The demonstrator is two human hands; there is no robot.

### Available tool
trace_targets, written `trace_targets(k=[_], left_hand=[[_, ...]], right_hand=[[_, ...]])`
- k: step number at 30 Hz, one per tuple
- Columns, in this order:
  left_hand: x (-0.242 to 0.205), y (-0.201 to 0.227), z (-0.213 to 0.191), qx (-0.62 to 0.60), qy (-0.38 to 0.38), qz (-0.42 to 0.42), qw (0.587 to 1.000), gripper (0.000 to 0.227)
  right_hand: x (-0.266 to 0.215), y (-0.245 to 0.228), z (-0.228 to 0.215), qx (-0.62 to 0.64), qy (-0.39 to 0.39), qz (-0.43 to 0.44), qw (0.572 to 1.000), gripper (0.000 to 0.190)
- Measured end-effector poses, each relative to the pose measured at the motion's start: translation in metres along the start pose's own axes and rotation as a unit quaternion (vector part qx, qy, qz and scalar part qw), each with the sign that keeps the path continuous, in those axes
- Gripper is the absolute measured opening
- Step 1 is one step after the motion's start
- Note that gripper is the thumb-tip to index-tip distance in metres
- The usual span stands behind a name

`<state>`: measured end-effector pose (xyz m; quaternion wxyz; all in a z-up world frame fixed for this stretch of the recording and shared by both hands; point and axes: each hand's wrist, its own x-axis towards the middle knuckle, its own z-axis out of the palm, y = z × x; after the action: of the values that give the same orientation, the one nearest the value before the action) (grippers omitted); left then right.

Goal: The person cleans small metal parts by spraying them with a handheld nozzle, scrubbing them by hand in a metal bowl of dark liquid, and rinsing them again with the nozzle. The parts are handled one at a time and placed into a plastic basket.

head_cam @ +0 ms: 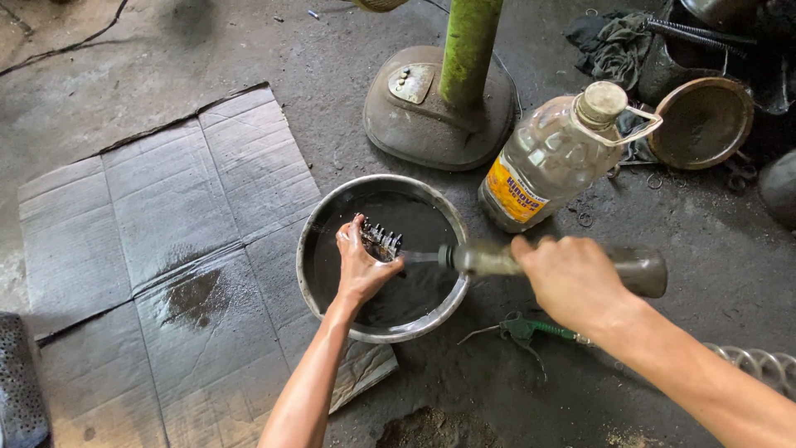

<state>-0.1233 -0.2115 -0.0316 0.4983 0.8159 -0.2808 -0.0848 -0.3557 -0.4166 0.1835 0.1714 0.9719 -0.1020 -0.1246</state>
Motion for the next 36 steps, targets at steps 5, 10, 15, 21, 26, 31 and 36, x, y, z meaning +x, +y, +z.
trace_targets(k=[5,10,15,21,26,31,36], left_hand=[[-0.004,0.018,-0.01,0.009,-0.022,0.0,1.0,0.113],[-0.009,0.022,-0.013,0.034,-0.048,0.022,0.998,0.115],[-0.015,0.024,-0.016,0.047,-0.072,0.054,0.995,0.116],[-0.015,0.028,-0.016,-0.026,-0.085,0.024,0.996,0.106],[0.001,-0.001,-0.003,-0.304,-0.028,-0.199,0.931,0.09],[0.013,-0.044,0.014,-0.437,0.017,-0.281,0.854,0.069],[0.013,-0.053,0.013,-0.49,0.003,-0.275,0.827,0.052]], right_hand=[[0.006,-0.004,0.009,0.009,0.015,0.016,1.0,0.02],[0.012,-0.009,-0.011,0.045,0.013,0.006,0.999,0.019],[0.019,-0.007,0.012,0.065,0.042,0.029,0.997,0.025],[0.019,-0.004,0.025,0.053,0.032,0.026,0.998,0.022],[0.002,0.0,-0.01,0.009,0.015,0.011,1.0,0.025],[0.003,0.001,-0.019,-0.005,0.044,0.018,0.999,0.024],[0.002,-0.004,-0.03,0.008,0.04,0.005,0.999,0.014]])
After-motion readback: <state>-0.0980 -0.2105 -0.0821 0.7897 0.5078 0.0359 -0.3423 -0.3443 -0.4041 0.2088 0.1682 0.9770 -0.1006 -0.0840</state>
